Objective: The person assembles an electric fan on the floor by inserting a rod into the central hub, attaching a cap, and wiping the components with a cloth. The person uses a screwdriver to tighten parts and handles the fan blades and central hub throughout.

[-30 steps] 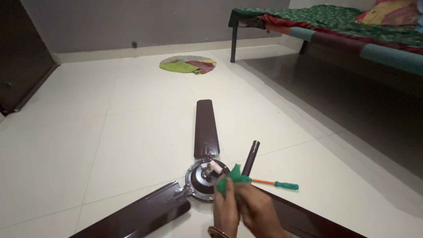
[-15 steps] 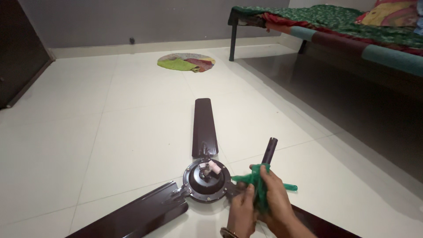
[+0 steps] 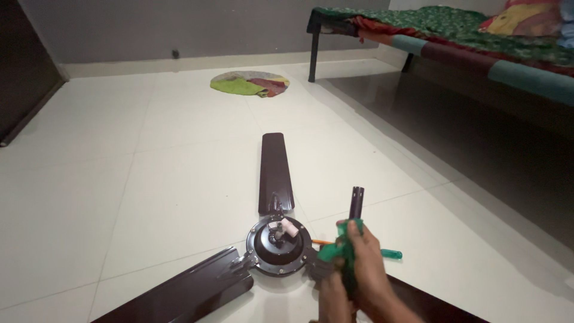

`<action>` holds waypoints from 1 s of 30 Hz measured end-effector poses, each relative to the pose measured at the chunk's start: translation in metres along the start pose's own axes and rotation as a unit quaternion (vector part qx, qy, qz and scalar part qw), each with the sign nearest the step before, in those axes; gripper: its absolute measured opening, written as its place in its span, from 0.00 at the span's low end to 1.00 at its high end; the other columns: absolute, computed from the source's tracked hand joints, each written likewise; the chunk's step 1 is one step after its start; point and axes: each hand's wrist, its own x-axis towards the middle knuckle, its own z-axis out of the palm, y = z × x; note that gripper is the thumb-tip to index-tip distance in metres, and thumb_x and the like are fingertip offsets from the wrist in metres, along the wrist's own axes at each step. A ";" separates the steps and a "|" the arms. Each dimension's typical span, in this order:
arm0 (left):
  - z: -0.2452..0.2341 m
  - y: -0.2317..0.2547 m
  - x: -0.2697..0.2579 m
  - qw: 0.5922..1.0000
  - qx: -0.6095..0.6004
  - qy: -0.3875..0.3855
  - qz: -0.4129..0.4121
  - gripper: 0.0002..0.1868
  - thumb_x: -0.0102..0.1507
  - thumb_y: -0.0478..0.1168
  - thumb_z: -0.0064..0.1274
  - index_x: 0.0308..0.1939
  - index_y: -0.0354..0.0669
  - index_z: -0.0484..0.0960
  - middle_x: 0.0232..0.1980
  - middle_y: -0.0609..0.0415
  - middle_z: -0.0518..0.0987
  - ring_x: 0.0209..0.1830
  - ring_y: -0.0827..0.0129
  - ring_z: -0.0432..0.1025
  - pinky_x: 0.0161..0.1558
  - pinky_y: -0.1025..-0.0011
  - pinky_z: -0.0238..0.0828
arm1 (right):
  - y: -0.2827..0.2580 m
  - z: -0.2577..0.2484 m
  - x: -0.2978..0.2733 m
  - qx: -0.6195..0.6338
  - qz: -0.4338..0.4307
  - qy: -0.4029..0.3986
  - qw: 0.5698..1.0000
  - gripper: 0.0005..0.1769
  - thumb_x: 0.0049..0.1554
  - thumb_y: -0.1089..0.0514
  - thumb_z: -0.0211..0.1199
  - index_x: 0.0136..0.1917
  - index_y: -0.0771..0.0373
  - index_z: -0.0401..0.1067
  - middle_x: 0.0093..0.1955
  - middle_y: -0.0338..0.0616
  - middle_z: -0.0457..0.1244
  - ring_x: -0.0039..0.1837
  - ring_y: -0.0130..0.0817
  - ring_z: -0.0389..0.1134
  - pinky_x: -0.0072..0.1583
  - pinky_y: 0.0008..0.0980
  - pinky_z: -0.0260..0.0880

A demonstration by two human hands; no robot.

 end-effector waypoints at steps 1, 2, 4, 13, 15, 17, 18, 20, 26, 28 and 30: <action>0.001 0.001 0.001 0.999 0.027 0.011 0.029 0.17 0.63 0.48 0.53 0.45 0.37 0.77 0.40 0.44 0.74 0.39 0.58 0.68 0.41 0.63 0.63 | 0.003 0.000 -0.001 -0.028 -0.020 -0.036 0.999 0.21 0.64 0.44 0.51 0.55 0.64 0.69 0.34 0.39 0.58 0.32 0.27 0.58 0.34 0.28 0.60; -0.006 0.005 0.001 0.996 0.067 0.023 0.062 0.17 0.62 0.45 0.55 0.48 0.37 0.77 0.44 0.42 0.75 0.43 0.56 0.70 0.45 0.62 0.65 | 0.003 0.000 -0.001 -0.028 -0.021 -0.050 0.998 0.21 0.64 0.43 0.51 0.55 0.64 0.68 0.34 0.38 0.58 0.32 0.27 0.58 0.34 0.28 0.60; -0.025 0.019 -0.005 0.981 0.144 0.032 0.124 0.20 0.59 0.39 0.59 0.54 0.37 0.77 0.51 0.39 0.78 0.52 0.51 0.72 0.53 0.58 0.69 | 0.003 -0.007 0.002 -0.028 -0.020 -0.076 0.996 0.22 0.64 0.43 0.51 0.54 0.65 0.68 0.34 0.37 0.58 0.31 0.26 0.59 0.33 0.28 0.61; -0.054 0.170 -0.012 0.995 0.041 -0.095 -0.015 0.30 0.73 0.57 0.31 0.46 0.45 0.88 0.35 0.48 0.75 0.38 0.67 0.73 0.47 0.71 0.69 | 0.009 -0.030 0.004 0.009 0.125 -0.227 0.966 0.28 0.64 0.38 0.49 0.53 0.68 0.69 0.25 0.35 0.58 0.21 0.24 0.53 0.23 0.25 0.53; -0.052 0.178 -0.019 0.992 0.001 -0.124 0.001 0.28 0.76 0.55 0.33 0.47 0.43 0.87 0.33 0.49 0.69 0.35 0.64 0.70 0.43 0.66 0.68 | 0.011 -0.032 0.006 -0.021 0.130 -0.206 0.970 0.29 0.63 0.38 0.50 0.52 0.68 0.70 0.24 0.34 0.58 0.20 0.23 0.52 0.23 0.24 0.52; -0.049 0.179 -0.019 0.996 -0.004 -0.092 0.004 0.27 0.75 0.54 0.34 0.46 0.42 0.86 0.35 0.53 0.72 0.35 0.66 0.70 0.40 0.66 0.68 | 0.014 -0.037 0.007 -0.033 0.141 -0.199 0.969 0.29 0.62 0.36 0.50 0.51 0.67 0.70 0.24 0.34 0.58 0.20 0.23 0.53 0.23 0.23 0.52; -0.045 0.179 -0.015 0.999 0.009 -0.045 0.001 0.26 0.74 0.54 0.34 0.44 0.43 0.86 0.38 0.56 0.78 0.36 0.68 0.72 0.39 0.67 0.68 | 0.018 -0.041 0.006 -0.031 0.151 -0.204 0.967 0.29 0.60 0.36 0.50 0.50 0.66 0.69 0.24 0.35 0.58 0.20 0.24 0.54 0.23 0.23 0.53; -0.043 0.183 -0.001 0.998 -0.032 0.028 0.044 0.24 0.72 0.53 0.36 0.44 0.41 0.84 0.41 0.56 0.85 0.42 0.71 0.77 0.40 0.72 0.72 | 0.028 -0.051 0.008 -0.038 0.157 -0.234 0.959 0.31 0.59 0.34 0.51 0.49 0.66 0.69 0.24 0.35 0.58 0.21 0.24 0.54 0.23 0.24 0.52; -0.063 0.199 0.016 0.977 -0.173 0.120 0.030 0.19 0.70 0.51 0.41 0.51 0.40 0.77 0.42 0.51 0.86 0.45 0.61 0.82 0.43 0.66 0.81 | 0.073 -0.077 0.026 -0.103 0.133 -0.255 0.952 0.37 0.60 0.26 0.52 0.41 0.65 0.69 0.24 0.34 0.53 0.25 0.25 0.52 0.29 0.25 0.52; -0.058 0.190 0.007 0.978 -0.184 0.094 0.018 0.20 0.69 0.51 0.40 0.50 0.39 0.76 0.39 0.47 0.86 0.41 0.59 0.83 0.41 0.65 0.83 | 0.080 -0.086 0.034 -0.121 0.125 -0.243 0.954 0.35 0.58 0.27 0.53 0.38 0.64 0.68 0.23 0.34 0.52 0.24 0.28 0.49 0.29 0.28 0.49; -0.046 0.167 -0.010 0.978 -0.202 0.041 0.028 0.21 0.70 0.52 0.38 0.48 0.39 0.76 0.35 0.43 0.84 0.36 0.57 0.82 0.38 0.64 0.85 | 0.090 -0.090 0.035 -0.130 0.162 -0.125 0.970 0.33 0.58 0.28 0.52 0.39 0.62 0.68 0.25 0.36 0.54 0.26 0.29 0.50 0.32 0.30 0.53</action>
